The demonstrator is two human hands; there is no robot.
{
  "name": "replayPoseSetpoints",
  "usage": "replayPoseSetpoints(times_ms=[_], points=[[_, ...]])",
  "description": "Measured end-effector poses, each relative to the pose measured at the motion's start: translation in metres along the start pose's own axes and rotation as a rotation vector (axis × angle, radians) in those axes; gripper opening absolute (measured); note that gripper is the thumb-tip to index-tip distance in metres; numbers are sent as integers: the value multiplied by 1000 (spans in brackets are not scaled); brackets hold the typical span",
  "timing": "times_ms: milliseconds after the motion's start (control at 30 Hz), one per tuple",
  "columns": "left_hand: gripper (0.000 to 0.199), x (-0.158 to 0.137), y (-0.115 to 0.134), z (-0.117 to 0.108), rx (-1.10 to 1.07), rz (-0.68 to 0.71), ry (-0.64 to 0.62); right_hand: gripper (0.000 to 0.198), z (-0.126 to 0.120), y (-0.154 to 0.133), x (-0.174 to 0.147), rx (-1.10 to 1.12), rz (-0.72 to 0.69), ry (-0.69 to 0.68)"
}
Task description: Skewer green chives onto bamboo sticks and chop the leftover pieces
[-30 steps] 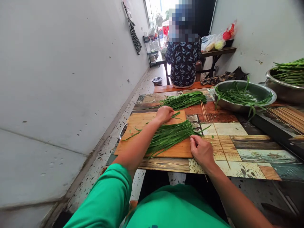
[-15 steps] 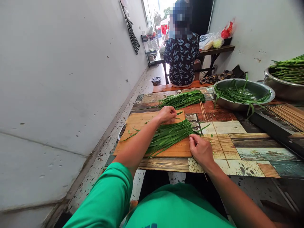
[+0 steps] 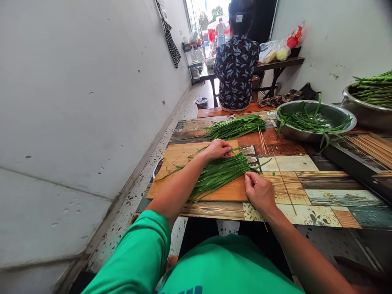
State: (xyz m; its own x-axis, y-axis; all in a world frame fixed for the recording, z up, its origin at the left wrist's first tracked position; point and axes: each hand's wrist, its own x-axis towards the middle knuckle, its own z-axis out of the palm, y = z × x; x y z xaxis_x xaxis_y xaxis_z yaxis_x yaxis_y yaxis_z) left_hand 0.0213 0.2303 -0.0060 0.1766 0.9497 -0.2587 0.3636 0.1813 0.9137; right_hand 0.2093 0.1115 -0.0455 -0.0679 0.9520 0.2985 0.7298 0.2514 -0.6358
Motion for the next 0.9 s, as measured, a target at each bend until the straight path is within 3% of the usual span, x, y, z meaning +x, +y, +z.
replayPoseSetpoints(times_ms=[300,633,900], points=[[6,-1,-1,-2,57,86,-39,35,-1,0,-1,30,11,-5],[12,7,-12,-2,214,168,110,35,-1,0,-1,47,11,-2],[7,2,-8,-1,50,112,35,35,-2,-1,-1,50,15,-2]])
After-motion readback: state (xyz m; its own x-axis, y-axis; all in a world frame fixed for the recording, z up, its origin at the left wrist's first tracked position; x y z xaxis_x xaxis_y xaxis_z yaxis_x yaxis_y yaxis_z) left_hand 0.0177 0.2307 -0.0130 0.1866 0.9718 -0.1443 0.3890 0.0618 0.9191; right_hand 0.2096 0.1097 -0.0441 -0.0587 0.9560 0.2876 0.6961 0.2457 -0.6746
